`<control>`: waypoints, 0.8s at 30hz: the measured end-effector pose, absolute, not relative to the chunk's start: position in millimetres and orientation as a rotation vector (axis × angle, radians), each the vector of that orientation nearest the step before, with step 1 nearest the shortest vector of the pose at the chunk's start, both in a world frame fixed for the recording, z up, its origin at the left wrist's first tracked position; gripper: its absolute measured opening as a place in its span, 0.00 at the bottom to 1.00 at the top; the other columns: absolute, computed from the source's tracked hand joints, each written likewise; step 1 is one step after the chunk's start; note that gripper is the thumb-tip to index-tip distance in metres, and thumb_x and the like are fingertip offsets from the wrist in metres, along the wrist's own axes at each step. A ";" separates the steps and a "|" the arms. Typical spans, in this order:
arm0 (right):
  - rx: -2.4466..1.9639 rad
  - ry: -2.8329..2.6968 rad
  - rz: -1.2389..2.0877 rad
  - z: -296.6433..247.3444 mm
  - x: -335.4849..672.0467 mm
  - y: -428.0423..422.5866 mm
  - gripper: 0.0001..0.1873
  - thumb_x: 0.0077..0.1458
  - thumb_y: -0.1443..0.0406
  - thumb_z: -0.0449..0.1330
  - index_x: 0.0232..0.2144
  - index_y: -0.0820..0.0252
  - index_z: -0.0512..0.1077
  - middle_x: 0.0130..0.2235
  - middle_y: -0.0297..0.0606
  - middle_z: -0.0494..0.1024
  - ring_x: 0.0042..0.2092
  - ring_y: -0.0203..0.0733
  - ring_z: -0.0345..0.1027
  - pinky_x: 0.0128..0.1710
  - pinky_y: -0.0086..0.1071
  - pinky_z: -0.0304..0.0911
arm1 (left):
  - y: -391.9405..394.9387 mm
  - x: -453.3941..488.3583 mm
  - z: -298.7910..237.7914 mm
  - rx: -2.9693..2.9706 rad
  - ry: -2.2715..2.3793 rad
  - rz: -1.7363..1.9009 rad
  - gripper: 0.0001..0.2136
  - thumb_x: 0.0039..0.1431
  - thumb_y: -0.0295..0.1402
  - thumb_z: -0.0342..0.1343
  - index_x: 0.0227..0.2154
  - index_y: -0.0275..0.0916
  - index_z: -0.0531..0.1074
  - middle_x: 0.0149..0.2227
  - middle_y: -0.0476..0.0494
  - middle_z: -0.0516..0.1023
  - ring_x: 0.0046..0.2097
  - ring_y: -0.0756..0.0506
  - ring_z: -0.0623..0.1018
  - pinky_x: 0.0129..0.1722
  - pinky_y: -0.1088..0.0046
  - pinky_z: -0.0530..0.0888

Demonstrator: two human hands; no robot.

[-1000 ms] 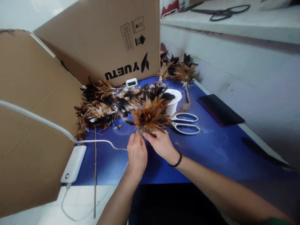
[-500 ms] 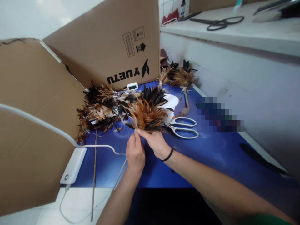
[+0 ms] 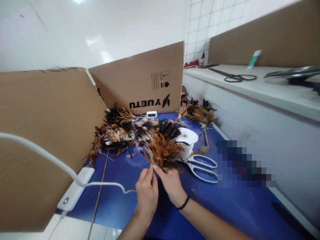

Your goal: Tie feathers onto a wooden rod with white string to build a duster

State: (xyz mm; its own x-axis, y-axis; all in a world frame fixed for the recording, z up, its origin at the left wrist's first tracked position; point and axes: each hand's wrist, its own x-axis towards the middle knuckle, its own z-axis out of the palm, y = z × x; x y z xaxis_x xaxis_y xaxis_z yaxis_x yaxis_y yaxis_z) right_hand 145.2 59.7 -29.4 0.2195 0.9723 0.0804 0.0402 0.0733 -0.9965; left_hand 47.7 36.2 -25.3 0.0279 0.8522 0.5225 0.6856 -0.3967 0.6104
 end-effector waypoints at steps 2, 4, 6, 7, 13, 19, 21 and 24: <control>-1.219 -1.119 1.009 -30.1 145.1 58.5 0.15 0.49 0.57 0.60 0.27 0.63 0.79 0.32 0.43 0.80 0.37 0.48 0.74 0.43 0.38 0.67 | 33.7 45.6 -27.9 2.050 1.598 1.315 0.15 0.61 0.27 0.44 0.47 0.35 0.72 0.34 0.41 0.74 0.36 0.49 0.74 0.38 0.75 0.71; -1.162 -1.122 1.059 -30.4 145.0 57.7 0.14 0.49 0.57 0.60 0.29 0.62 0.78 0.33 0.42 0.80 0.38 0.47 0.74 0.43 0.37 0.67 | 31.5 43.9 -30.8 1.992 1.587 1.331 0.15 0.61 0.27 0.45 0.46 0.35 0.73 0.35 0.41 0.74 0.37 0.49 0.74 0.39 0.75 0.70; -1.137 -1.126 1.085 -30.0 145.0 56.8 0.13 0.49 0.58 0.60 0.30 0.62 0.78 0.34 0.41 0.80 0.38 0.46 0.74 0.43 0.36 0.67 | 29.8 42.5 -31.1 1.929 1.570 1.337 0.14 0.61 0.29 0.46 0.45 0.35 0.73 0.35 0.41 0.74 0.37 0.49 0.74 0.39 0.75 0.69; -1.139 -1.129 1.083 -29.4 144.9 56.4 0.12 0.49 0.59 0.60 0.30 0.62 0.78 0.34 0.41 0.80 0.38 0.46 0.74 0.43 0.36 0.67 | 29.3 41.9 -29.7 1.896 1.558 1.336 0.14 0.61 0.30 0.47 0.45 0.35 0.74 0.35 0.42 0.74 0.36 0.49 0.73 0.39 0.75 0.69; -1.193 -1.129 1.008 -24.8 144.7 55.2 0.11 0.49 0.61 0.60 0.30 0.62 0.78 0.35 0.42 0.80 0.40 0.46 0.74 0.44 0.37 0.67 | 32.5 37.3 -9.6 1.718 1.491 1.215 0.13 0.59 0.34 0.49 0.38 0.38 0.78 0.29 0.45 0.73 0.31 0.50 0.71 0.32 0.75 0.67; -1.201 -1.140 0.953 -23.7 147.6 55.5 0.11 0.49 0.60 0.60 0.30 0.61 0.78 0.35 0.40 0.81 0.40 0.45 0.74 0.46 0.36 0.66 | 48.4 34.2 -5.2 1.300 1.358 1.191 0.10 0.50 0.36 0.59 0.31 0.36 0.79 0.29 0.46 0.72 0.31 0.50 0.71 0.31 0.74 0.71; -1.211 -1.127 0.952 -22.8 148.9 55.3 0.11 0.49 0.60 0.60 0.30 0.60 0.78 0.35 0.39 0.81 0.40 0.45 0.74 0.45 0.36 0.66 | 53.3 33.5 -3.3 1.026 1.266 1.166 0.13 0.44 0.36 0.63 0.32 0.34 0.77 0.32 0.44 0.73 0.33 0.48 0.73 0.31 0.70 0.74; -1.233 -1.104 0.954 -20.5 150.9 55.1 0.11 0.48 0.59 0.61 0.30 0.60 0.78 0.35 0.38 0.81 0.38 0.44 0.74 0.42 0.35 0.67 | 59.5 31.0 2.9 0.897 1.161 1.056 0.14 0.40 0.34 0.66 0.30 0.32 0.74 0.32 0.44 0.74 0.32 0.48 0.74 0.32 0.67 0.75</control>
